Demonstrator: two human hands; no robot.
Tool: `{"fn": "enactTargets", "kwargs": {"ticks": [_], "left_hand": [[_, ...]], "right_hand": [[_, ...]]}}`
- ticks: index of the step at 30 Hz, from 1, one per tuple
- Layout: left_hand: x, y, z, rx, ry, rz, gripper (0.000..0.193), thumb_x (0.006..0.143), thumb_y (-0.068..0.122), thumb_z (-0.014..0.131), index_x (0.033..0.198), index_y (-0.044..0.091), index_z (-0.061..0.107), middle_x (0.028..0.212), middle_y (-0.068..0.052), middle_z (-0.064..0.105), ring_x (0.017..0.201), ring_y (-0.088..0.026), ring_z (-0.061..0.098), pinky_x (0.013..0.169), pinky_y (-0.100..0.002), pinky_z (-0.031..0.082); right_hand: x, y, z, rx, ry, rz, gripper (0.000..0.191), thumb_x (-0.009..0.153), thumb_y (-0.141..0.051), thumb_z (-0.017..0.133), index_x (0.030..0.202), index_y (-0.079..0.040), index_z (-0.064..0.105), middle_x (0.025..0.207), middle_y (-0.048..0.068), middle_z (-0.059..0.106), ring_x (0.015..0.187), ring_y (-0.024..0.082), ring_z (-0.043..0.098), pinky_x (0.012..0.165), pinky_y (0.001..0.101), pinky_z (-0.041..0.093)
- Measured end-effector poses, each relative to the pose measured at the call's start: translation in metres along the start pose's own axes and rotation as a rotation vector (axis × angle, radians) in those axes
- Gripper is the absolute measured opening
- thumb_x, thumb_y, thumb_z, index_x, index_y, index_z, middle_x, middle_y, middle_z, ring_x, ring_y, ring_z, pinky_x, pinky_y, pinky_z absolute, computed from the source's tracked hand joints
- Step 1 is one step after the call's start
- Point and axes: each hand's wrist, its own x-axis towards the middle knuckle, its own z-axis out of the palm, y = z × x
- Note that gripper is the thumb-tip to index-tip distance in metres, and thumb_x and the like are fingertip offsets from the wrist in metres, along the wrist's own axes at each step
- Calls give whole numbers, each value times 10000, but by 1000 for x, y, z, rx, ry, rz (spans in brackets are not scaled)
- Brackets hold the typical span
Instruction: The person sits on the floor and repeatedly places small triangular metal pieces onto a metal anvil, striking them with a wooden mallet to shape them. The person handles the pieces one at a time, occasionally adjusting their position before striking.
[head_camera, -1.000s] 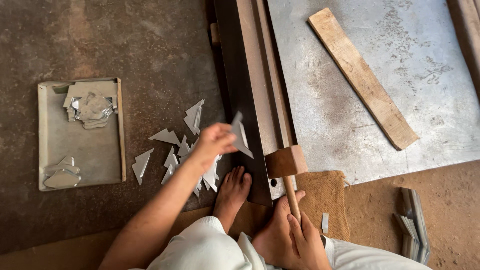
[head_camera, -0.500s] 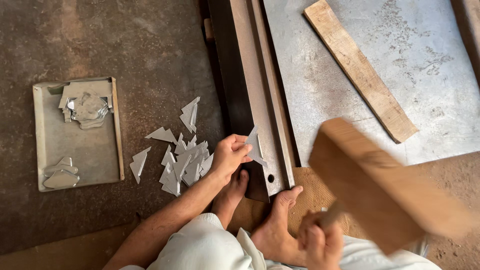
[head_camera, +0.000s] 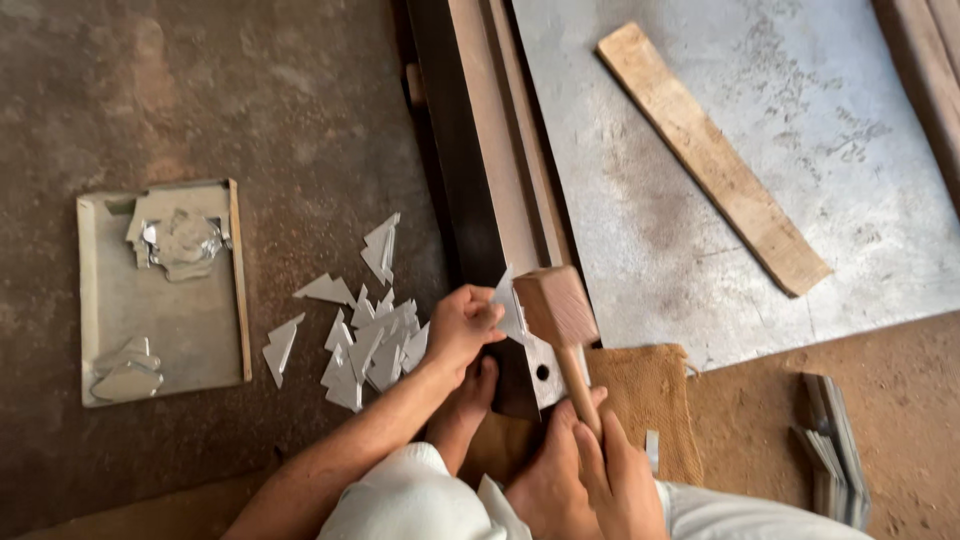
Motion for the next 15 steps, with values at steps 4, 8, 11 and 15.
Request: {"fn": "enactTargets", "kwargs": {"ticks": [4,8,11,15], "left_hand": [[-1,2,2,-5,-30,123,193,945,66,697,1114,-16,653,977,-94,729,854,-142,698,734,-316,652],[-3,3,0,9,-3,12,196,923,78,695,1097,1,650,961,-93,738,846,-145,713,709,-322,639],[-2,4,2,23,5,21,192,930,54,696,1110,5,652,988,-90,728,855,-146,701,719,-328,644],[-3,5,-1,-20,-24,2,201,937,66,693,1122,-6,666,995,-107,746,844,-170,713,723,-326,630]], "right_hand": [[-1,-1,-2,-27,133,-518,273,1006,-250,547,1084,9,579,657,154,652,558,209,584,492,426,482],[0,2,1,129,39,-141,256,1014,-260,546,1105,-31,612,576,110,543,475,109,450,419,369,383],[5,-1,1,284,33,-177,269,1012,-259,514,1136,-35,597,541,60,525,431,111,472,383,321,390],[17,-7,-3,11,-151,50,306,1019,-356,562,1211,-118,586,490,96,509,383,163,428,388,339,367]]}}
